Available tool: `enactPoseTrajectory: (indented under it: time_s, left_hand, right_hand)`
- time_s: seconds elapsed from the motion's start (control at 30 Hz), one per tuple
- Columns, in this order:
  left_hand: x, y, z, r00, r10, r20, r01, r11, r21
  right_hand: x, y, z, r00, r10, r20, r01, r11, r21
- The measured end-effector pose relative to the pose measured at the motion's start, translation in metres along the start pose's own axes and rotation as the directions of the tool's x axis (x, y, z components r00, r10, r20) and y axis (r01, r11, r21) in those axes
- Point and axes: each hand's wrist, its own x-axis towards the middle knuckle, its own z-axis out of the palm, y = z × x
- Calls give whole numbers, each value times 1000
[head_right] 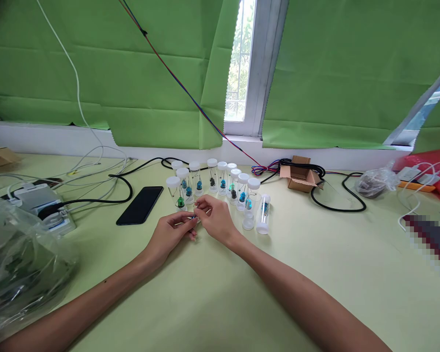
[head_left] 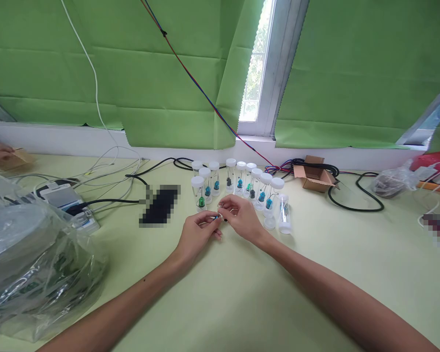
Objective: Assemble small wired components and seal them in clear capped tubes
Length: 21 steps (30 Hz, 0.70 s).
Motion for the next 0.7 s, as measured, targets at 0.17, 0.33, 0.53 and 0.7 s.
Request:
enactPoseTrajectory:
  time_s: [0.17, 0.33, 0.53, 0.7]
  left_hand:
    - [-1, 0, 0, 1000, 4, -5, -4, 1000, 12]
    - [-1, 1, 0, 1000, 0, 0, 0, 1000, 18]
    - [0, -2, 0, 1000, 0, 7, 0, 1000, 16]
    - [1, -5, 0, 1000, 11, 9, -11, 1000, 18]
  right_hand:
    - [0, -1, 0, 1000, 2, 6, -2, 1000, -28]
    - [0, -3, -2, 1000, -5, 18, 6, 999, -42]
    - [1, -1, -2, 999, -14, 30, 16, 998, -61]
    - [0, 0, -2, 998, -34, 44, 38, 996, -84]
